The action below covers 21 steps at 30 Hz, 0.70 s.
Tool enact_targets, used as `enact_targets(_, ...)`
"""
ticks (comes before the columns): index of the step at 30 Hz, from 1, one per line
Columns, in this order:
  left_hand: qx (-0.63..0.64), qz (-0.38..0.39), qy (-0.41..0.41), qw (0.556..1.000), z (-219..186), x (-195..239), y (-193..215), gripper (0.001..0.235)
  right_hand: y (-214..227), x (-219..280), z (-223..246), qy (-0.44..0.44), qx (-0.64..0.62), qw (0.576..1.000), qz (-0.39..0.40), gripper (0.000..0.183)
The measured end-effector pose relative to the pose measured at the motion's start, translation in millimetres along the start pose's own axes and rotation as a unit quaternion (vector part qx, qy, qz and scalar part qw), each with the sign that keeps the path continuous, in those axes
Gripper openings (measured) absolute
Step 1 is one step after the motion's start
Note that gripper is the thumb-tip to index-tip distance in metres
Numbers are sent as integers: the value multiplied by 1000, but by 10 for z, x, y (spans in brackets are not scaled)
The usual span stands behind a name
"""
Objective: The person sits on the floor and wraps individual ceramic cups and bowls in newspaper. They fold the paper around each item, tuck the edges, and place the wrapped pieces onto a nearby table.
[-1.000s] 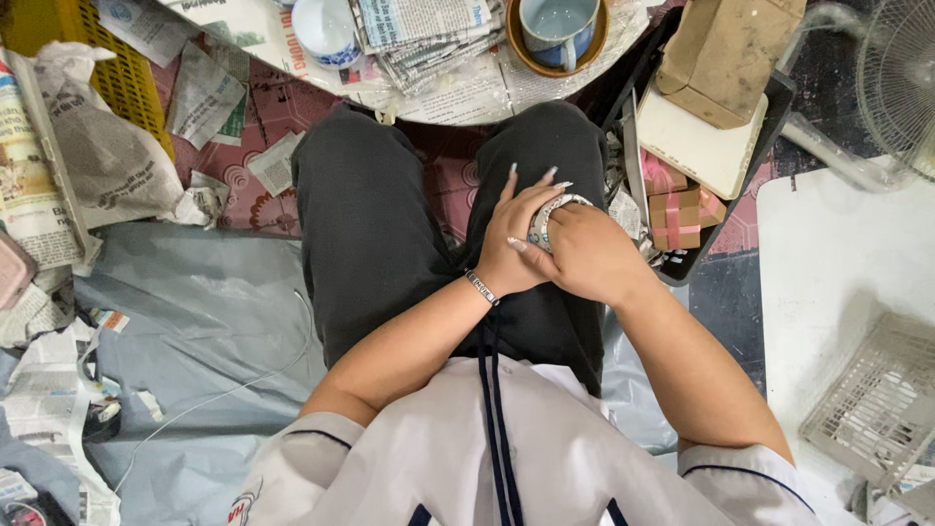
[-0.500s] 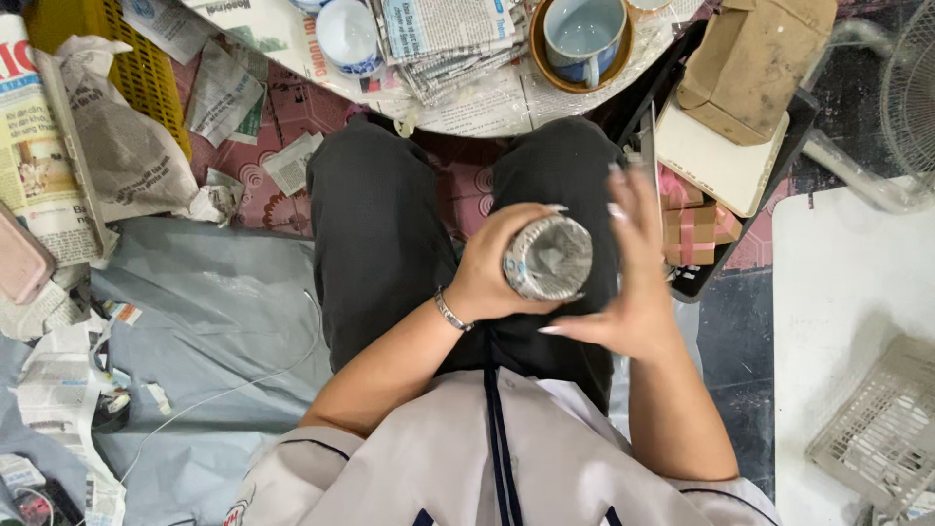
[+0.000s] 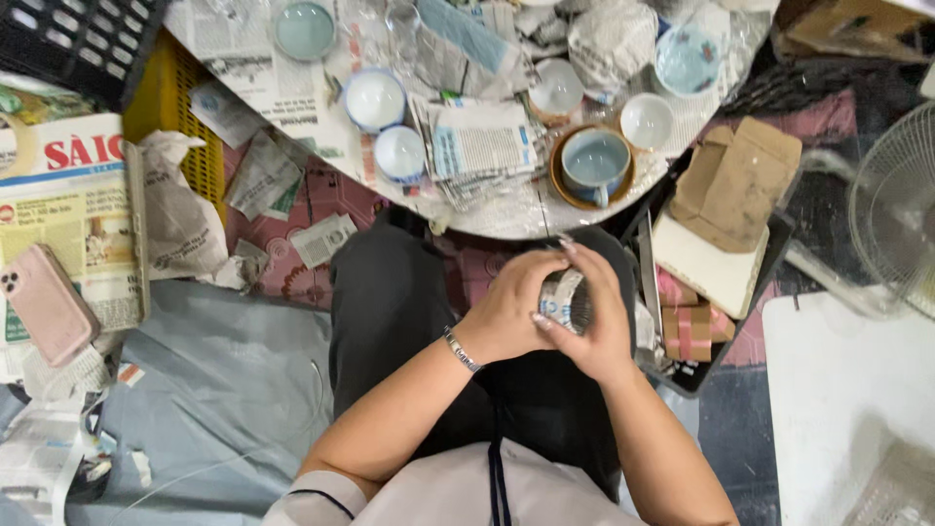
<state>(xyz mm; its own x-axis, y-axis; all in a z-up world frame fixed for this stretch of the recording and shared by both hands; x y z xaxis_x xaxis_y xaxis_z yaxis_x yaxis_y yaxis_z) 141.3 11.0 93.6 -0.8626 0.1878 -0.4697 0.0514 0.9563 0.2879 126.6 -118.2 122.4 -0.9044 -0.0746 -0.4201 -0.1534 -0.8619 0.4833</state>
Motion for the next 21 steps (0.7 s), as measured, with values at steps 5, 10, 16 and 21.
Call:
enact_targets(5, 35, 12, -56, 998, 55, -502, 185, 96, -183, -197, -499, -230, -243, 937, -103, 67)
enact_targets(10, 60, -38, 1, 997, 458, -744, 326, 85, -464, -552, -722, -283, -300, 899, -147, 58)
enact_targets(16, 296, -176, 127, 930, 1104, -839, 504, 94, -968, -1317, -762, -184, -96, 973, -103, 51)
enact_targets(21, 402, -201, 153, 880, 1288, -987, 673, 93, -1188, -1586, -725, -179, -71, 974, -123, 50)
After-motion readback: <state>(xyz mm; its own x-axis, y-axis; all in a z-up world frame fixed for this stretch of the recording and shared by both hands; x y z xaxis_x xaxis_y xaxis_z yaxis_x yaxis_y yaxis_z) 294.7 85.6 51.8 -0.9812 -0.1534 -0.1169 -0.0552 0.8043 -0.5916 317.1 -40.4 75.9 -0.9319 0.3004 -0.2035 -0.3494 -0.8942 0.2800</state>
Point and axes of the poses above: each hand's wrist, its own x-axis away from the middle knuckle, its own y-axis out of the back of the hand, z = x × y, the point moved 7 cm from there along -x, towards the middle knuckle, and after that the axes turned 11 degrees about -z, right-handed, at the moved point
